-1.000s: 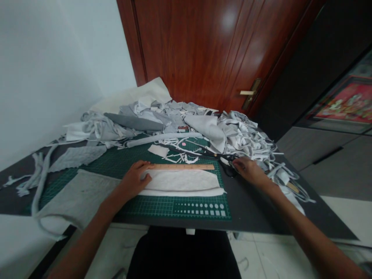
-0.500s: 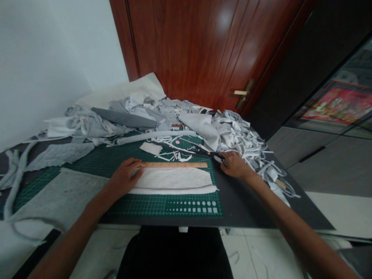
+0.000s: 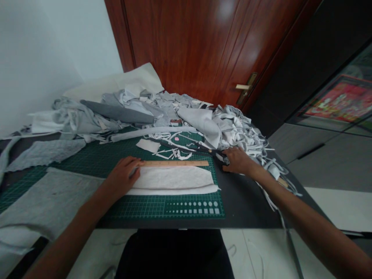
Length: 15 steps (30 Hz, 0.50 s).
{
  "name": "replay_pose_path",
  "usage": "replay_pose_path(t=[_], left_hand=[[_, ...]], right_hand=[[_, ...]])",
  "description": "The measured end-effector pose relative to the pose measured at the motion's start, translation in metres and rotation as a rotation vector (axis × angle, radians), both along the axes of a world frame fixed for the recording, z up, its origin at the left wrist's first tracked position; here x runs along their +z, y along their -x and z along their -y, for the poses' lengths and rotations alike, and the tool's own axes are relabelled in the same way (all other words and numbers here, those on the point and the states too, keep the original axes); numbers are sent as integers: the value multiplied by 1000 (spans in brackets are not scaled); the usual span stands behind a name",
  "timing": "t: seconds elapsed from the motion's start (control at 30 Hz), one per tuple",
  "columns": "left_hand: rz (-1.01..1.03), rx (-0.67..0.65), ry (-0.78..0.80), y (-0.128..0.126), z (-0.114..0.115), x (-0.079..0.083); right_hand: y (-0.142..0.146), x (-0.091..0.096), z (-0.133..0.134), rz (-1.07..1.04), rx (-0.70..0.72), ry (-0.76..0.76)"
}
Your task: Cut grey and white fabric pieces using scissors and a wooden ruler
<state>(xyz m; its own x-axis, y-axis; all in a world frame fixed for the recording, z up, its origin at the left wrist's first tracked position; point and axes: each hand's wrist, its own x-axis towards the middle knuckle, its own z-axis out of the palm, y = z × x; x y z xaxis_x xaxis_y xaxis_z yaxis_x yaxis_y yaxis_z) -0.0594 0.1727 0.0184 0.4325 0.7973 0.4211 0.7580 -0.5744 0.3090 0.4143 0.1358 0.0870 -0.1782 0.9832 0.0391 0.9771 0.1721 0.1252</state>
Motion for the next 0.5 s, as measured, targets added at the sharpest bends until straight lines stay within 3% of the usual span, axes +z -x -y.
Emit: replay_pose_path(t=[0.13,0.23,0.37,0.5], left_hand=[[-17,-11,17,-1,-3,1],[-61,-11,48,-1,-4,5],[-167,-8,75,-8,1,18],[-254,-40,93,-34,7,34]], right_hand=[[-2,16,7,44,-27,-67],[-23,27,23,16,-30,-134],[-54,33,56,-289,-25,-211],[-35,19,85,-613,-32,-197]])
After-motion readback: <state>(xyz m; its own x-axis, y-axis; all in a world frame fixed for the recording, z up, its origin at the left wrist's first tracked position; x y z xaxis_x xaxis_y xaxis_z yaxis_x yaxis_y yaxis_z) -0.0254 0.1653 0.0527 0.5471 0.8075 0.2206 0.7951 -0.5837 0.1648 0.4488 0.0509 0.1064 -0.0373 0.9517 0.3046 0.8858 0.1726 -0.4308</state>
